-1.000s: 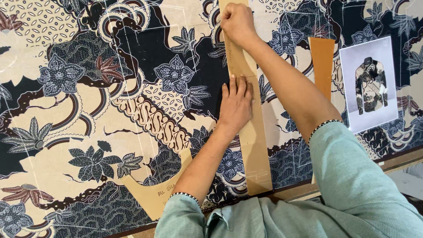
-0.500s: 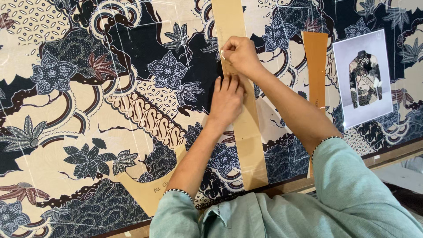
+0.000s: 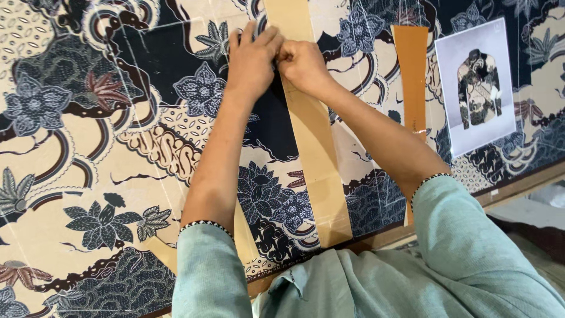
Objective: The person arranges patterned fabric pieces and paper templates on a table, smoothing and aligning them by hand. The person moves templates and fabric sections into position and presses them flat to prepare for cutting or sewing.
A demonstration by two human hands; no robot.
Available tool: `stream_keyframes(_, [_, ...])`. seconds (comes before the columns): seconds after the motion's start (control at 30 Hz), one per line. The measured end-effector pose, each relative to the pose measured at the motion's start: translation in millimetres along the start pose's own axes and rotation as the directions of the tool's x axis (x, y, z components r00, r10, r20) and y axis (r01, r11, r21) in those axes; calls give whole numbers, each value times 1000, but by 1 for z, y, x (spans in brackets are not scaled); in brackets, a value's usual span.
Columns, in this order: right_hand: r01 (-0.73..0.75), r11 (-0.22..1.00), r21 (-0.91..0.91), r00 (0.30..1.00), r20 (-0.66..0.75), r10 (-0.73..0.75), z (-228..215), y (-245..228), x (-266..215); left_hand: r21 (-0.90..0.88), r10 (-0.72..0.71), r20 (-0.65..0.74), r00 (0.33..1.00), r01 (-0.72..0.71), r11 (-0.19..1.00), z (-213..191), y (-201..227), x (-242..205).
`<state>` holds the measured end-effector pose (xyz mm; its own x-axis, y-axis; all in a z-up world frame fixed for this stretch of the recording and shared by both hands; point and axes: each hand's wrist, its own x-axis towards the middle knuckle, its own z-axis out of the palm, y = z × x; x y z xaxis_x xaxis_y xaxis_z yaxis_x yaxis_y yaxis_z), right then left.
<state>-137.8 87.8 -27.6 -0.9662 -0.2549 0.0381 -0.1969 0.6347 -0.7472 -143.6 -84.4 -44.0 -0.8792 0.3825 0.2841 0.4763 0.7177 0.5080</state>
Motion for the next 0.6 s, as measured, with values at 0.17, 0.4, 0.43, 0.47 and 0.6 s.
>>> stream_keyframes(0.17, [-30,997,-65,999,-26,29,5,-8,-5,9,26,17,1000,-26,1000,6,-6,-1])
stream_keyframes(0.4, [-127,989,-79,987,85,133,0,-25,-69,94,115,-79,990,-108,990,-2,2,-4])
stream_keyframes(0.43, [-122,989,-82,988,84,129,0,-27,-84,110,125,-83,989,-115,987,-2,1,-4])
stream_keyframes(0.47, [-117,990,-85,989,84,124,0,-29,-100,126,134,-87,987,-123,984,0,0,-6])
stream_keyframes(0.6, [-178,983,-39,979,89,181,0,-44,-159,42,122,-71,990,-120,992,10,-6,-2])
